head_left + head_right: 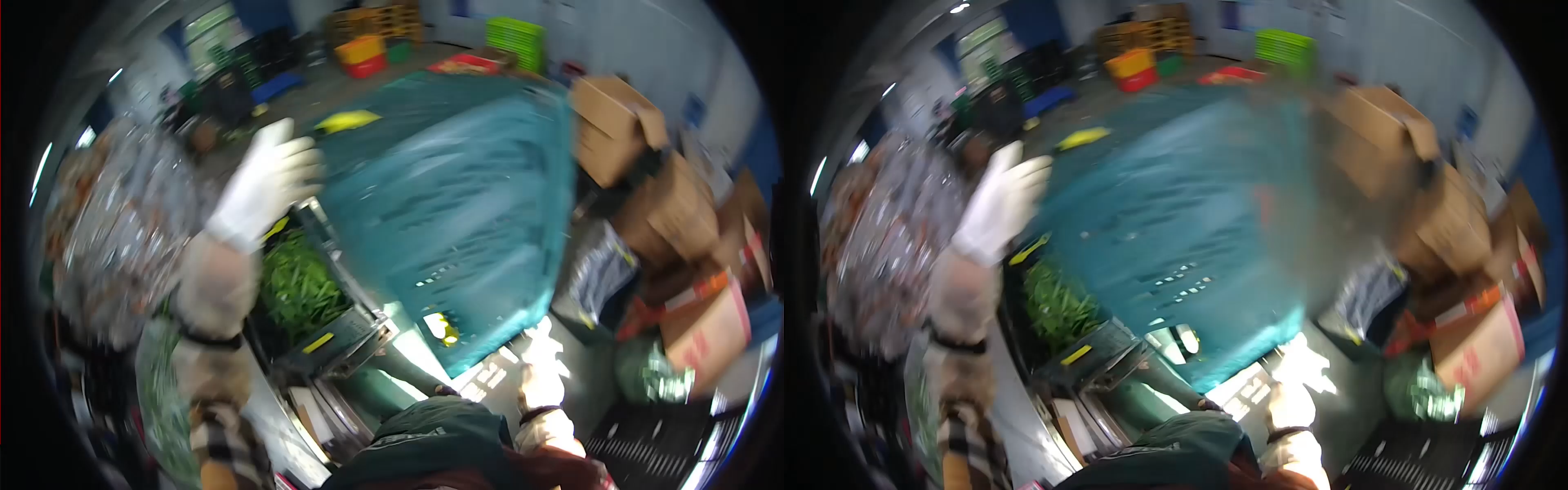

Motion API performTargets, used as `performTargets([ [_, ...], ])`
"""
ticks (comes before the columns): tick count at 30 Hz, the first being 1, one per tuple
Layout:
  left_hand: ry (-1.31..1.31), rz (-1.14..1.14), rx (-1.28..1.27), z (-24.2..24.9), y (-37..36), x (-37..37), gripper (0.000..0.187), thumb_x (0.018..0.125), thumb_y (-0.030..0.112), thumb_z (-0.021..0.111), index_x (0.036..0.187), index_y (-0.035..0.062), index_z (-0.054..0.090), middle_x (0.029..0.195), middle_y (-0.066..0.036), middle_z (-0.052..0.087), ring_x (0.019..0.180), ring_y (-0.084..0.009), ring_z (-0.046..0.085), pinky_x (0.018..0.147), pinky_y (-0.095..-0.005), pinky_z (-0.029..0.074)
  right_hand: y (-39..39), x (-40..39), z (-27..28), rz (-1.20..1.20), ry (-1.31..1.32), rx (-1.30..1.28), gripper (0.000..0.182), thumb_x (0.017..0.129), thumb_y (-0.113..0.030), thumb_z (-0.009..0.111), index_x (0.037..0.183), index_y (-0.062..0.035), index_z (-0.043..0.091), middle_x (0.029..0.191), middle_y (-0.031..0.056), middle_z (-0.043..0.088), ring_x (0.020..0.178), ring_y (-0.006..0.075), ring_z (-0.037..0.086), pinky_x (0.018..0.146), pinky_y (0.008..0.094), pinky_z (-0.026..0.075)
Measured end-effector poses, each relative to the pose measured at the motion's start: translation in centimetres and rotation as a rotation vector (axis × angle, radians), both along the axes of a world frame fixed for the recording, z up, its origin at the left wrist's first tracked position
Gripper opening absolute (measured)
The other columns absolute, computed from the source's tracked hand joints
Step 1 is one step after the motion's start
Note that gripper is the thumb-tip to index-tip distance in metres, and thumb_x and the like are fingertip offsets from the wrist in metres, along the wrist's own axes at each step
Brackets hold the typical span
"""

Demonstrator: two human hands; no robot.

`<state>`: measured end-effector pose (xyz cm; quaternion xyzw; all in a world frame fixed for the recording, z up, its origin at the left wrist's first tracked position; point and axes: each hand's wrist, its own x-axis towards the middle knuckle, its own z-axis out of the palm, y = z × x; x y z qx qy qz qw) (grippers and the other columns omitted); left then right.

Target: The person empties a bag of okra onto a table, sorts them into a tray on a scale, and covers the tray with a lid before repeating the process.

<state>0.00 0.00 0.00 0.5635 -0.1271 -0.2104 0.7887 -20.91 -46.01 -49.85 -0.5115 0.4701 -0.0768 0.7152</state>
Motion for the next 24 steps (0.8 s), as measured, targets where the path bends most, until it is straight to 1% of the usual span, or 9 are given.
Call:
performTargets([
  [3, -0.402, -0.087, 0.245, -2.9, -8.8, 3.1, 0.055, 0.098, 0.046, 0.049, 0.131, 0.0024, 0.048, 0.123, -0.015, 0.060, 0.108, -0.0257, 0.059, 0.088, -0.0411, 0.052, 0.5, 3.4, -1.9, 0.221, 0.056, -0.056, 0.030, 0.096, -0.034, 0.049, 0.116, -0.0148, 0.059, 0.122, 0.0040, 0.058, 0.117, 0.0192, 0.053, 0.098, 0.0367, 0.040],
  [7, -0.195, -0.084, 0.525, -4.3, -10.0, -2.3, 0.042, 0.090, 0.036, 0.068, 0.117, 0.0063, 0.056, 0.099, -0.005, 0.059, 0.089, -0.0170, 0.056, 0.070, -0.0362, 0.050, 4.6, 6.6, -4.5, 0.678, 0.183, -0.195, 0.024, 0.095, -0.030, 0.050, 0.111, -0.0168, 0.061, 0.118, 0.0036, 0.059, 0.115, 0.0193, 0.055, 0.095, 0.0372, 0.042],
  [11, -0.135, 0.106, 0.516, -19.0, -1.4, -3.9, 0.043, 0.088, 0.043, 0.069, 0.117, 0.0108, 0.064, 0.097, -0.003, 0.064, 0.087, -0.0111, 0.057, 0.073, -0.0288, 0.048, 6.9, 9.0, -5.6, 1.197, 0.221, -0.503, 0.019, 0.094, -0.027, 0.051, 0.106, -0.0188, 0.064, 0.115, 0.0031, 0.061, 0.112, 0.0194, 0.056, 0.093, 0.0378, 0.044],
  [14, 0.249, 0.551, 0.507, -22.8, 9.6, -12.8, 0.048, 0.092, 0.036, 0.064, 0.131, 0.0081, 0.057, 0.113, -0.005, 0.064, 0.088, -0.0148, 0.060, 0.078, -0.0279, 0.049, 5.0, 11.1, -7.1, 1.754, 0.202, -1.149, 0.017, 0.094, -0.024, 0.051, 0.103, -0.0203, 0.066, 0.112, 0.0028, 0.062, 0.111, 0.0195, 0.058, 0.091, 0.0382, 0.046],
  [16, 0.430, 0.773, 0.513, -22.8, 15.6, -19.7, 0.043, 0.093, 0.038, 0.061, 0.124, 0.0088, 0.061, 0.105, -0.005, 0.064, 0.088, -0.0147, 0.058, 0.069, -0.0293, 0.047, 0.1, 13.5, -8.8, 2.248, -0.008, -2.327, 0.017, 0.093, -0.022, 0.052, 0.100, -0.0213, 0.067, 0.110, 0.0025, 0.063, 0.110, 0.0195, 0.058, 0.089, 0.0385, 0.047],
  [18, 0.460, 1.076, 0.525, -26.0, 21.4, -26.6, 0.043, 0.095, 0.037, 0.059, 0.128, 0.0096, 0.059, 0.111, -0.008, 0.066, 0.094, -0.0182, 0.064, 0.080, -0.0320, 0.051, -3.5, 17.8, -10.2, 2.115, -0.440, -3.151, 0.017, 0.093, -0.020, 0.052, 0.098, -0.0223, 0.069, 0.108, 0.0023, 0.064, 0.109, 0.0196, 0.059, 0.088, 0.0388, 0.048],
  [20, 0.586, 1.242, 0.521, -27.0, 26.3, -34.1, 0.046, 0.095, 0.040, 0.059, 0.130, 0.0108, 0.057, 0.119, -0.007, 0.065, 0.100, -0.0192, 0.064, 0.082, -0.0347, 0.051, -3.6, 24.6, -10.7, 1.675, -0.702, -3.580, 0.018, 0.092, -0.018, 0.053, 0.095, -0.0233, 0.070, 0.106, 0.0021, 0.065, 0.108, 0.0196, 0.060, 0.087, 0.0391, 0.048],
  [22, 0.602, 1.426, 0.515, -26.2, 29.9, -42.0, 0.044, 0.095, 0.040, 0.059, 0.129, 0.0112, 0.058, 0.117, -0.006, 0.066, 0.100, -0.0176, 0.064, 0.082, -0.0348, 0.051, 3.1, 32.0, -8.2, 1.167, -0.800, -3.559, 0.017, 0.091, -0.018, 0.053, 0.095, -0.0198, 0.070, 0.103, 0.0004, 0.066, 0.104, 0.0190, 0.061, 0.086, 0.0359, 0.049],
  [24, 0.502, 1.643, 0.463, -23.7, 32.6, -51.3, 0.038, 0.094, 0.034, 0.061, 0.125, 0.0111, 0.060, 0.107, -0.003, 0.068, 0.098, -0.0148, 0.064, 0.079, -0.0297, 0.052, 11.5, 36.9, -3.1, 1.236, -0.845, -3.037, 0.017, 0.091, -0.019, 0.054, 0.095, -0.0188, 0.070, 0.102, 0.0015, 0.066, 0.102, 0.0200, 0.061, 0.085, 0.0363, 0.049],
])
